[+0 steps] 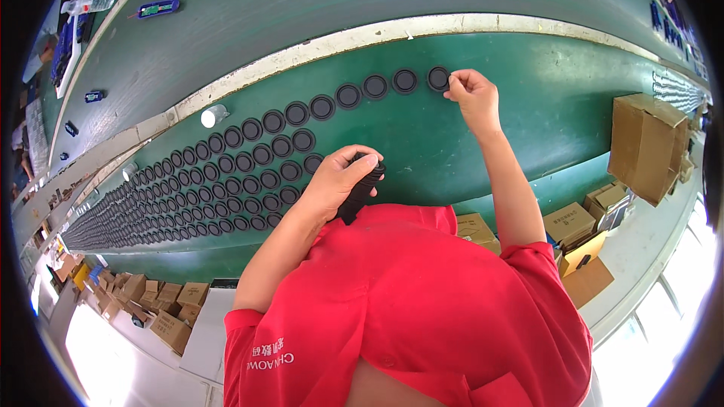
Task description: The recorder walks through an electronics factory and performs an assembly task involving small black rings and cylindrical components on a conveyor belt.
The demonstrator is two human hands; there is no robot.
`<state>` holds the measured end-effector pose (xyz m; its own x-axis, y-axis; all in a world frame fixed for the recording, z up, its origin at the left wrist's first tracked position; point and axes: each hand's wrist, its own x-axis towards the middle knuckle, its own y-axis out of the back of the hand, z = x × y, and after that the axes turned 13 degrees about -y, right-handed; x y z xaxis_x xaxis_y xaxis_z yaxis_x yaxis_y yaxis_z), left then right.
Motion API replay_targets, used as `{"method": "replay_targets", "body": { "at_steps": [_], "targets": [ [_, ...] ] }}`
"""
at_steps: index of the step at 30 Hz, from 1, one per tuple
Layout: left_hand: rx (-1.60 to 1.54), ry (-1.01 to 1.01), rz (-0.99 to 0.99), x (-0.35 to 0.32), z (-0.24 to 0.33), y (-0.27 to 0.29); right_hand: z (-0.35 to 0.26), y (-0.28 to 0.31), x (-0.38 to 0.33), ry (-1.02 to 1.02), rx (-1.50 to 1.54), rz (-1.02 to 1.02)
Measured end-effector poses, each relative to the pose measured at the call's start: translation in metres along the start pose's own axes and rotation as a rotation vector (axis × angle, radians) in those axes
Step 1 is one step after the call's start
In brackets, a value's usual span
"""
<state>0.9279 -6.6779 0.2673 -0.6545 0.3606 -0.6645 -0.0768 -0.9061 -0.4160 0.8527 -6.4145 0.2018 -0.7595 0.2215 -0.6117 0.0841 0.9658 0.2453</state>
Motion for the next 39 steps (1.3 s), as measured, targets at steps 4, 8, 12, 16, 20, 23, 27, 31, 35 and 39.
{"method": "replay_targets", "body": {
  "at_steps": [4, 8, 12, 16, 20, 23, 27, 31, 35, 39],
  "targets": [
    [-0.006, 0.000, -0.012, -0.001, -0.002, 0.001, 0.000, 0.000, 0.008, -0.041, -0.070, -0.015],
    [-0.078, -0.007, -0.032, -0.003, -0.006, 0.004, -0.010, -0.001, -0.007, 0.057, -0.409, 0.108],
    [-0.358, 0.047, 0.042, -0.008, -0.009, 0.005, -0.028, -0.017, -0.071, 0.408, -0.550, -0.265],
    [-0.623, 0.131, 0.156, -0.004, -0.011, 0.001, -0.026, -0.061, -0.127, 0.607, -0.565, -0.665],
    [-0.738, 0.042, 0.075, -0.010, -0.019, 0.013, -0.018, -0.083, -0.132, 0.742, -0.563, -0.552],
    [-0.694, -0.028, 0.110, -0.032, -0.009, 0.017, -0.015, -0.101, -0.138, 0.902, -0.515, -0.452],
    [-0.616, -0.238, 0.140, -0.053, -0.027, 0.025, -0.008, -0.121, -0.147, 1.037, -0.526, -0.358],
    [-0.745, -0.404, 0.191, -0.075, -0.047, 0.038, 0.005, -0.138, -0.159, 1.031, -0.538, -0.382],
    [-0.634, -0.497, 0.144, -0.088, -0.048, 0.039, 0.013, -0.149, -0.173, 1.122, -0.594, -0.378],
    [-0.672, -0.372, 0.241, -0.096, -0.045, 0.040, 0.020, -0.146, -0.181, 1.106, -0.611, -0.448]
  ]
}}
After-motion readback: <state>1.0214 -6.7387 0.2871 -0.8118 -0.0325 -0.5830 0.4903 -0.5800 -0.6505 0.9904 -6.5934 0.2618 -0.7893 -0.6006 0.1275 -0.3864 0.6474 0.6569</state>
